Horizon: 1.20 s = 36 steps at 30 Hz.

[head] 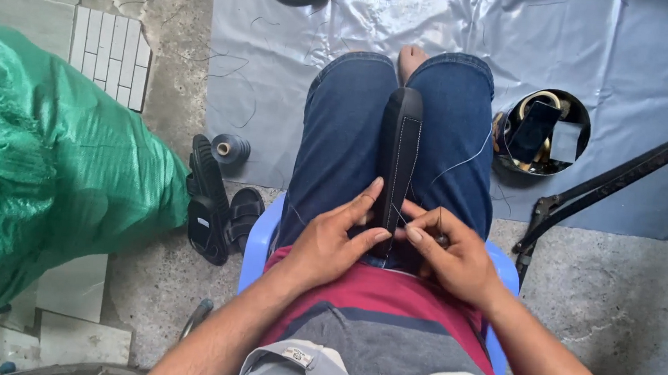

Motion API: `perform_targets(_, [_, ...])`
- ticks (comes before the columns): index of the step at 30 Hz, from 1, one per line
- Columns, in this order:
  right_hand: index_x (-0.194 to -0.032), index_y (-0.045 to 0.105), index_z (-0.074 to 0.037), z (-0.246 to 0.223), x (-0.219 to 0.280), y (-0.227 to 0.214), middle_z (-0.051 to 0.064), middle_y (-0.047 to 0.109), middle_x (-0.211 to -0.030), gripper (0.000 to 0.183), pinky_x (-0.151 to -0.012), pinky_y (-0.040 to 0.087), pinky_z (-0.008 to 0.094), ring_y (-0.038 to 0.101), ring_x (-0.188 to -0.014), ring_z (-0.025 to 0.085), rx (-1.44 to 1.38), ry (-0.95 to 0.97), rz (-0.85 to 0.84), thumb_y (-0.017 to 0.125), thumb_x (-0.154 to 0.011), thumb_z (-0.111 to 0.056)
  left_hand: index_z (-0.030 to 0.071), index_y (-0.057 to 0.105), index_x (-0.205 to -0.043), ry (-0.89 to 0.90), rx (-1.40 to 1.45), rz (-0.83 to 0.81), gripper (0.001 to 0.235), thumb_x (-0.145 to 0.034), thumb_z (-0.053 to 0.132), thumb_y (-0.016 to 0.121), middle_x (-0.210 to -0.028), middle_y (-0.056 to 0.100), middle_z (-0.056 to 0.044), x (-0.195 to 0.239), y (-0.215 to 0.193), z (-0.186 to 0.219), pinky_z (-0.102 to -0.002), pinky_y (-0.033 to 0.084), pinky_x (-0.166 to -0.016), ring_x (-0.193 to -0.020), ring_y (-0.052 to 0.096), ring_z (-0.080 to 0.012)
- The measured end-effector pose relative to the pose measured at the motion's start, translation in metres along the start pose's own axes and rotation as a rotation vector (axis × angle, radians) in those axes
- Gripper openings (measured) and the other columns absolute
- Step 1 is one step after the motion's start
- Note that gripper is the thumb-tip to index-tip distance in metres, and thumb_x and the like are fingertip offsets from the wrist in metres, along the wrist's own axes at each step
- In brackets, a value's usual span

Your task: The person sits on a blue plastic chair and sews a black slip-on shoe by hand using a needle and thread. They hold the shoe on their lap, repeatedly pushing the needle through the sole and pulling the thread to stitch the edge. The person occasionally adjusts their grip on the shoe and pulls the thread taut.

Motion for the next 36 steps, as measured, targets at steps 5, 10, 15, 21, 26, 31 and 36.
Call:
perform_targets(5, [-0.102,0.061,-0.007,-0.004,-0.010,-0.040,0.011,0.073,-0.095,0.026,-0.056,0.057,0.030,0.069,-0.073,0.018,0.279,0.129,-0.156,0.059,-0.078,-0.018,0.016,0.059,-0.115,-0.260,0.229,0.014,0.037,-0.080,0.027,0.059,-0.120,0.060,-0.007,-0.001,-0.041,-0.055,-0.030,0.051,-0.063,-0.097,0.061,-0.0237])
perform_targets(10, [-0.131,0.041,-0.007,-0.063,-0.010,-0.068,0.014,0.052,-0.111,0.049,-0.079,0.046,0.037,0.052,-0.100,0.024,0.834,-0.320,-0.050,0.047,-0.086,-0.026,0.017,0.066,-0.066,-0.381,-0.314,0.536,0.036,-0.089,0.040,0.051,-0.093,0.066,-0.002,0.018,-0.162,-0.075,-0.027,0.039,-0.084,-0.099,0.059,-0.0142])
perform_targets(15, [-0.124,0.051,-0.026,-0.081,-0.017,-0.007,-0.001,0.058,-0.100,0.040,-0.057,0.051,0.037,0.062,-0.077,0.020,1.053,-0.491,-0.367,0.050,-0.084,-0.022,0.010,0.054,-0.118,0.267,-0.360,0.100,0.034,-0.086,0.018,0.059,-0.130,0.049,-0.018,-0.016,-0.076,0.017,-0.043,0.032,-0.104,-0.124,0.045,-0.0311])
perform_targets(21, [-0.117,0.058,-0.028,-0.088,-0.021,0.008,-0.004,0.056,-0.091,0.036,-0.040,0.048,0.033,0.060,-0.067,0.016,1.142,-0.649,-0.356,0.052,-0.082,-0.022,0.020,0.023,-0.139,0.258,-0.182,-0.145,0.070,-0.083,0.026,0.065,-0.145,0.032,-0.014,-0.024,-0.012,0.012,-0.027,0.052,-0.080,-0.084,0.065,-0.0167])
perform_targets(26, [-0.119,0.057,-0.031,-0.084,-0.027,0.009,-0.006,0.055,-0.090,0.038,-0.038,0.046,0.031,0.059,-0.065,0.015,1.186,-0.648,-0.348,0.053,-0.082,-0.022,0.025,0.027,-0.137,0.231,-0.160,-0.102,0.065,-0.084,0.021,0.065,-0.142,0.036,-0.011,-0.027,-0.013,0.007,-0.021,0.057,-0.066,-0.074,0.062,-0.0119])
perform_targets(31, [-0.121,0.055,-0.033,-0.080,-0.030,0.007,-0.006,0.054,-0.090,0.041,-0.037,0.045,0.032,0.058,-0.064,0.015,1.217,-0.632,-0.334,0.052,-0.082,-0.022,0.027,0.027,-0.137,0.241,-0.155,-0.097,0.064,-0.085,0.024,0.065,-0.142,0.037,-0.009,-0.028,-0.015,0.005,-0.021,0.057,-0.066,-0.078,0.065,-0.0138])
perform_targets(36, [-0.120,0.056,-0.033,-0.079,-0.031,0.007,-0.006,0.055,-0.091,0.042,-0.038,0.046,0.032,0.059,-0.067,0.015,1.215,-0.627,-0.334,0.054,-0.080,-0.022,0.029,0.027,-0.137,0.240,-0.158,-0.092,0.066,-0.084,0.023,0.067,-0.142,0.037,-0.009,-0.029,-0.014,0.001,-0.022,0.056,-0.067,-0.077,0.065,-0.0132])
Point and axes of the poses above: each hand's wrist, its own x-axis away from the middle knuckle, its own y-axis out of the palm, z = x × y, the point moved 10 cm from there along -x, towards the middle knuckle
